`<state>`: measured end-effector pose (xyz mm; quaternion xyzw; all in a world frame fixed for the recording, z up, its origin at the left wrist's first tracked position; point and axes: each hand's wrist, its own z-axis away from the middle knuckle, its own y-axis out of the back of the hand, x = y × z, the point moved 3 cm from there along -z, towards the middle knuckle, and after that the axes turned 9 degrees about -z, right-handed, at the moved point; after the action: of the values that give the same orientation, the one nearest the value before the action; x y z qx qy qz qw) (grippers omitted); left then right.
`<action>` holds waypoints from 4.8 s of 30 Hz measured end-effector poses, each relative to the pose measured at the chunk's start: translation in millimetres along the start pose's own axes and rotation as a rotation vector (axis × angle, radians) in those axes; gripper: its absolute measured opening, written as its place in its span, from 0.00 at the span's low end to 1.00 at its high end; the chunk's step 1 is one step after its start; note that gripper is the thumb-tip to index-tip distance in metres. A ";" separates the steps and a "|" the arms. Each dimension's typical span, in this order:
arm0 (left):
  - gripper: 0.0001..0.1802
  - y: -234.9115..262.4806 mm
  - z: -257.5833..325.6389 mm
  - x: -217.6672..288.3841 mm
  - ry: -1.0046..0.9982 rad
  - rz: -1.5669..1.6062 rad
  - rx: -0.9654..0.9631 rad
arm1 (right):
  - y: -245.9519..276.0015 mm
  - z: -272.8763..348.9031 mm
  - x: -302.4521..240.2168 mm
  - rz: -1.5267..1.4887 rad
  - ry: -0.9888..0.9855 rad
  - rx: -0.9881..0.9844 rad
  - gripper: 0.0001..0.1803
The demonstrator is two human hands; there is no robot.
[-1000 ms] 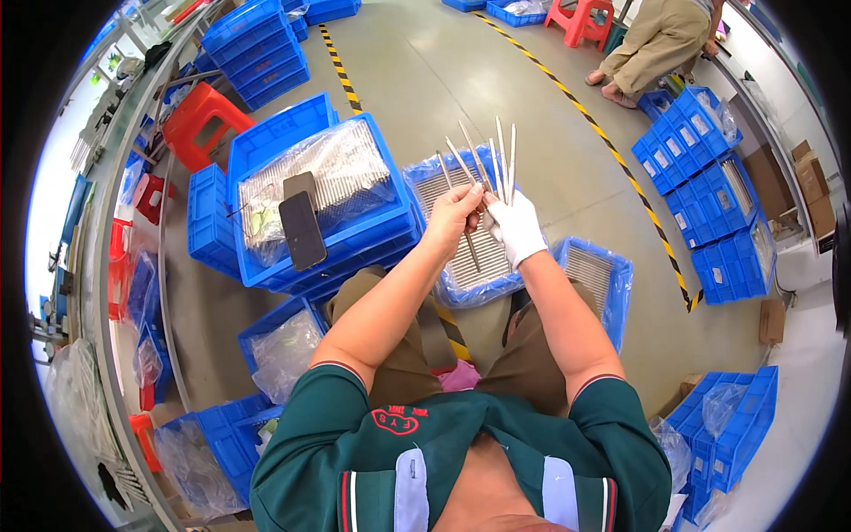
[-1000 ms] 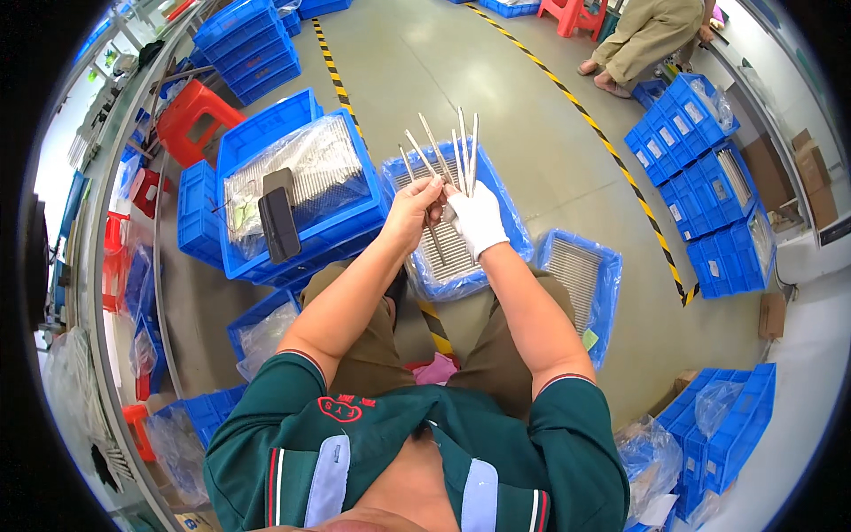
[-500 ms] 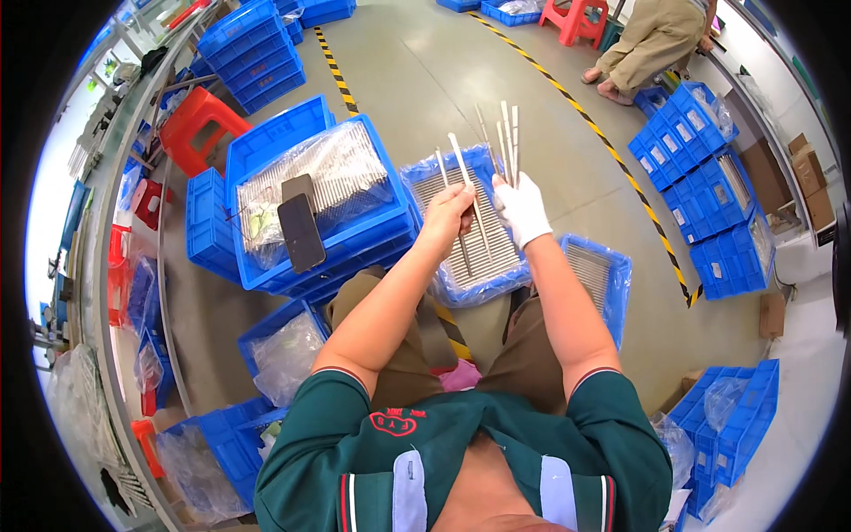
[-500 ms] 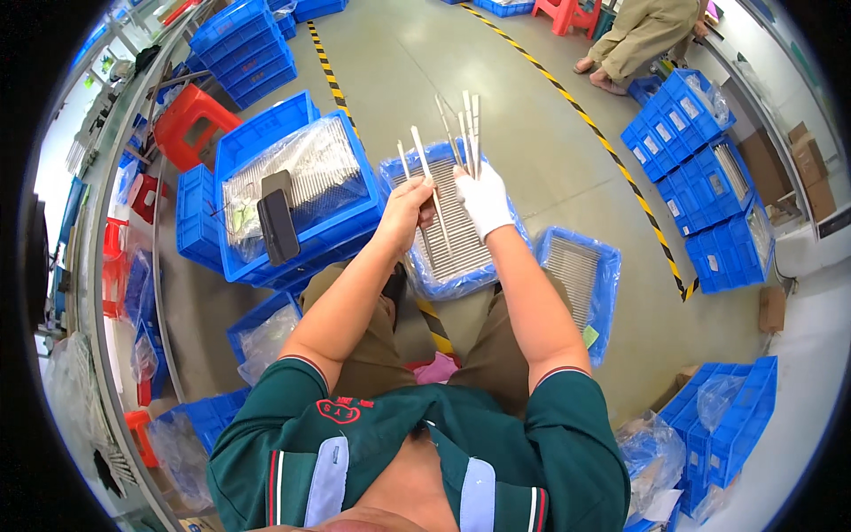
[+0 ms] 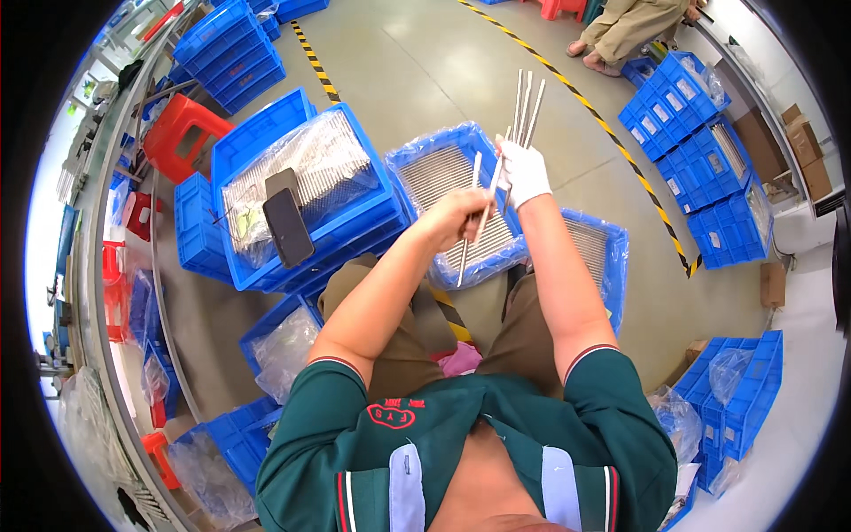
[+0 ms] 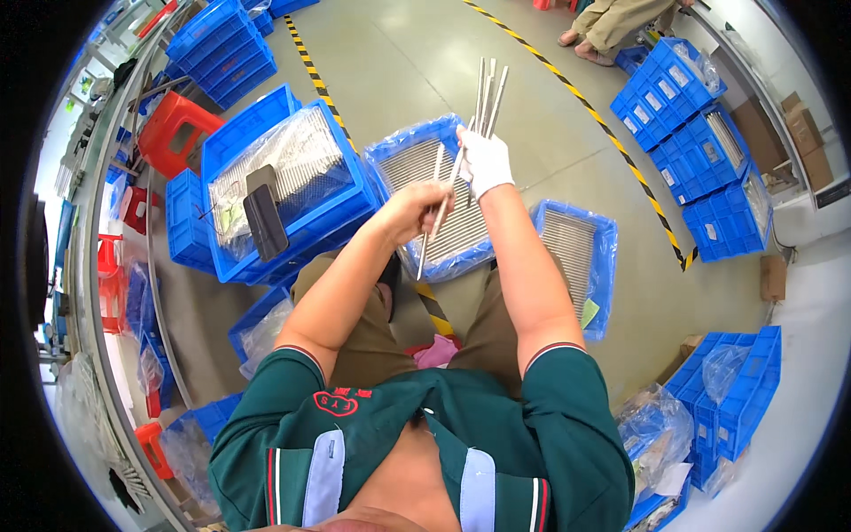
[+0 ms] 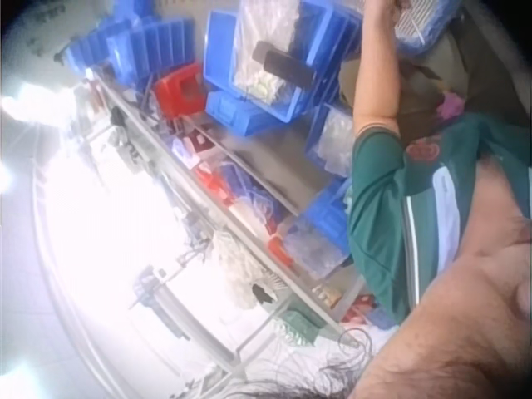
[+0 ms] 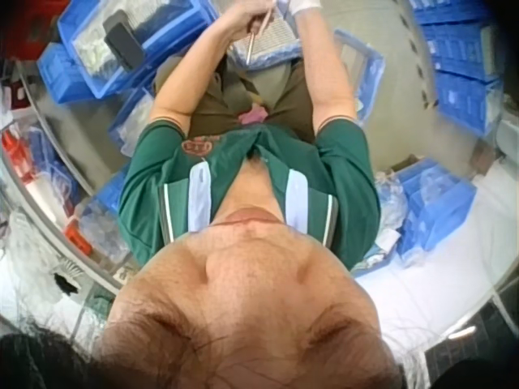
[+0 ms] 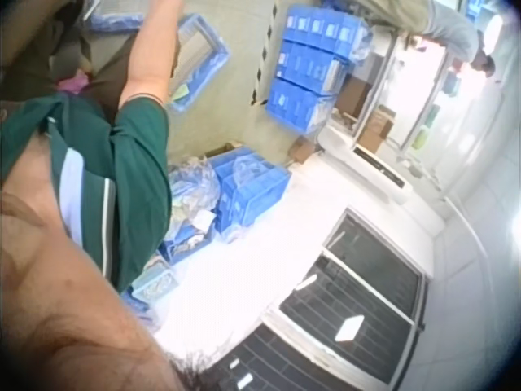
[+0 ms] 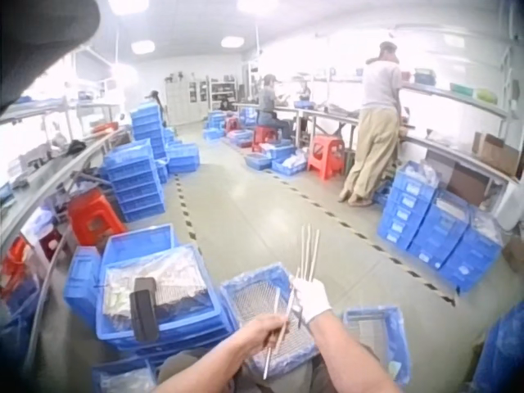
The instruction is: The person sits on a low stool or the floor in a factory setting, handling long, thin metal rods from blue plastic crates. They repeatedly pick up bundles of rods, separate them, and place them back into the crates on their lap.
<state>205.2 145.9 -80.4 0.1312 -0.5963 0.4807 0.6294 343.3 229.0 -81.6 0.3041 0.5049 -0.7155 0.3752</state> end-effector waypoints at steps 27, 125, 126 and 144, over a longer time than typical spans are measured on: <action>0.13 14.2 9.6 4.2 -0.141 0.394 -0.183 | -23.1 29.8 22.7 0.209 -0.122 -0.354 0.09; 0.13 31.4 0.0 2.1 -0.159 0.368 0.077 | -13.4 21.8 16.4 0.579 0.055 -0.282 0.16; 0.13 36.3 -1.2 2.9 -0.177 0.341 0.157 | -8.2 17.4 16.2 0.619 0.071 -0.240 0.16; 0.12 58.4 -5.5 19.5 -0.418 0.478 0.444 | -20.0 64.0 11.3 0.404 -0.059 -0.395 0.07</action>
<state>160.7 188.1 -88.5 0.2170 -0.6070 0.6940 0.3207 316.8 169.7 -61.4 0.2988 0.5526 -0.5225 0.5765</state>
